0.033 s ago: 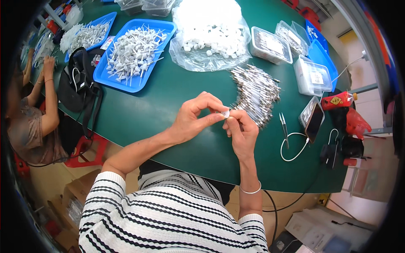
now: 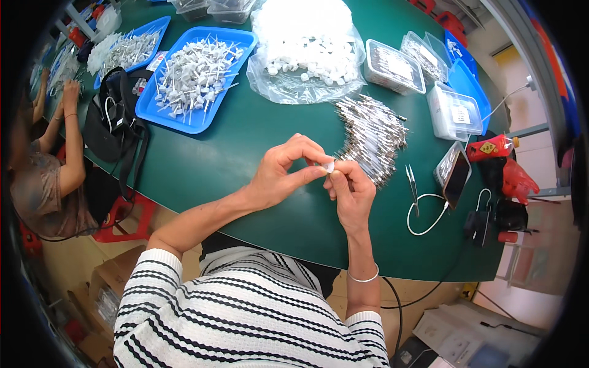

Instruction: The person sits at a green workbench and repeatedly assembles small white plastic caps onto metal rods. They pick up a cap, align it with a rod, and press it into place, then place the finished unit into a blue tray. The process is repetitive and involves handling small parts with both hands.

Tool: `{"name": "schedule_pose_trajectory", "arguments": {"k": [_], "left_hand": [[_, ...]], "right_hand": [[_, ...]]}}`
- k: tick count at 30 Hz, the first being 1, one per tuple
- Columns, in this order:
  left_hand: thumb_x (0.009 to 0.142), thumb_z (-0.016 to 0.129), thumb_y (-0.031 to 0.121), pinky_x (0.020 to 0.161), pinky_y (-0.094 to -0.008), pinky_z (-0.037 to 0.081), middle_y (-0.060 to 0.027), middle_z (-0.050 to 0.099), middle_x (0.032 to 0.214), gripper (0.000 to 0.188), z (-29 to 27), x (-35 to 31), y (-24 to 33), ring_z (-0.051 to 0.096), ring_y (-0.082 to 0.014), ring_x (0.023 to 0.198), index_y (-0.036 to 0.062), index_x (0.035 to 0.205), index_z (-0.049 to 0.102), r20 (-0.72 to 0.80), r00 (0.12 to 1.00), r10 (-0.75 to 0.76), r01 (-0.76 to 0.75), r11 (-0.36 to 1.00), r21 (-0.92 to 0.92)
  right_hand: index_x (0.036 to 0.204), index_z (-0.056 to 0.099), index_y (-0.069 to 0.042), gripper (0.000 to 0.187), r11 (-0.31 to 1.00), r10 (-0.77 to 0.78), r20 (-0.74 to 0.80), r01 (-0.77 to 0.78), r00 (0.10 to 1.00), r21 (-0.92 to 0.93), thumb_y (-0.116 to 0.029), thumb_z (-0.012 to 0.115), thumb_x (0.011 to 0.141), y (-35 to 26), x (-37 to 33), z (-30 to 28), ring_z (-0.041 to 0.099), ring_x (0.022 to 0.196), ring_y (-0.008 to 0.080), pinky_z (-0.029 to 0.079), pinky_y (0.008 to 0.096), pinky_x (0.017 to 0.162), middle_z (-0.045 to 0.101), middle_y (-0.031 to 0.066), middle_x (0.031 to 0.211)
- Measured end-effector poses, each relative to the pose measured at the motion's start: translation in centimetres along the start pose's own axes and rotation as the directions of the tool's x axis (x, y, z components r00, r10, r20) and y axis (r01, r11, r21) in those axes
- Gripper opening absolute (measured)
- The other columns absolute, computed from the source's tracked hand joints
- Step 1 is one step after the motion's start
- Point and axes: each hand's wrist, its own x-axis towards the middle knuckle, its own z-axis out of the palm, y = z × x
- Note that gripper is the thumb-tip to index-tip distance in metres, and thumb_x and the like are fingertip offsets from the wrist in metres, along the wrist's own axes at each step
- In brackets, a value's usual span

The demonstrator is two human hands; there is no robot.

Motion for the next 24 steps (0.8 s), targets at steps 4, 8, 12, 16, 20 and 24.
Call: {"name": "schedule_pose_trajectory", "arguments": {"k": [4, 8, 12, 16, 20, 24], "left_hand": [[0.082, 0.067, 0.004, 0.073, -0.0264, 0.045, -0.0054, 0.061, 0.092, 0.017, 0.1, 0.0, -0.1, 0.055, -0.0131, 0.081, 0.005, 0.099, 0.067, -0.014, 0.998, 0.068, -0.068, 0.997, 0.046], [0.081, 0.068, 0.0, 0.076, -0.0273, 0.045, -0.0063, 0.061, 0.093, 0.019, -0.4, 0.3, 0.7, 0.054, -0.0133, 0.087, 0.0015, 0.1, 0.064, 0.025, 0.994, 0.107, -0.109, 0.972, 0.206], [0.08, 0.07, 0.002, 0.073, -0.0261, 0.046, -0.0053, 0.062, 0.09, 0.022, -0.4, 0.6, 1.4, 0.055, -0.0116, 0.082, 0.0016, 0.101, 0.063, -0.066, 0.995, 0.072, -0.052, 0.963, 0.265], [0.085, 0.067, 0.006, 0.072, -0.0237, 0.046, -0.004, 0.061, 0.088, 0.015, -1.1, 0.4, 1.6, 0.055, -0.009, 0.078, 0.0, 0.096, 0.059, -0.02, 0.987, -0.159, 0.161, 0.98, 0.115], [0.091, 0.061, 0.013, 0.069, -0.0219, 0.045, -0.0016, 0.058, 0.087, 0.014, -1.4, 0.4, 1.4, 0.054, -0.0065, 0.075, 0.0, 0.089, 0.056, 0.121, 0.902, -0.415, 0.431, 0.886, -0.175], [0.093, 0.06, 0.015, 0.066, -0.0208, 0.045, -0.0002, 0.056, 0.085, 0.017, -0.7, 0.2, 1.5, 0.052, -0.0048, 0.075, 0.0001, 0.088, 0.055, 0.033, 0.942, -0.333, 0.334, 0.942, -0.026]], "right_hand": [[0.093, 0.061, -0.001, 0.014, 0.998, 0.02, -0.003, -0.02, 1.0, 0.065, -0.015, 0.058, 0.094, 0.0, -0.2, 0.4, 0.048, 0.056, 0.0038, 0.038, 0.0187, 0.048, 0.057, 0.0005, 0.071], [0.094, 0.062, 0.001, 0.013, 0.991, 0.023, -0.008, -0.021, 1.0, 0.13, -0.012, 0.058, 0.094, 0.3, 0.2, 0.6, 0.053, 0.064, 0.0057, 0.042, 0.0192, 0.054, 0.059, 0.0027, 0.079], [0.097, 0.061, 0.001, 0.01, 0.991, -0.036, -0.06, 0.043, 0.998, 0.125, -0.007, 0.06, 0.092, 0.8, 0.6, 0.6, 0.057, 0.073, 0.0077, 0.045, 0.0204, 0.062, 0.06, 0.0045, 0.086], [0.099, 0.06, 0.001, 0.012, 0.99, -0.016, -0.095, 0.029, 0.995, 0.137, -0.003, 0.064, 0.088, 0.8, 0.6, 0.5, 0.058, 0.076, 0.0086, 0.047, 0.0215, 0.067, 0.061, 0.0042, 0.087], [0.098, 0.06, 0.0, 0.014, 0.995, -0.098, -0.104, 0.097, 0.99, -0.019, -0.002, 0.066, 0.086, 1.4, 0.6, 0.5, 0.058, 0.078, 0.0101, 0.047, 0.0237, 0.071, 0.061, 0.0037, 0.087], [0.096, 0.06, 0.0, 0.014, 0.993, -0.11, -0.11, 0.105, 0.988, -0.049, -0.002, 0.067, 0.085, 1.1, 0.5, 0.7, 0.058, 0.078, 0.0109, 0.047, 0.0249, 0.073, 0.061, 0.0038, 0.086]]}}
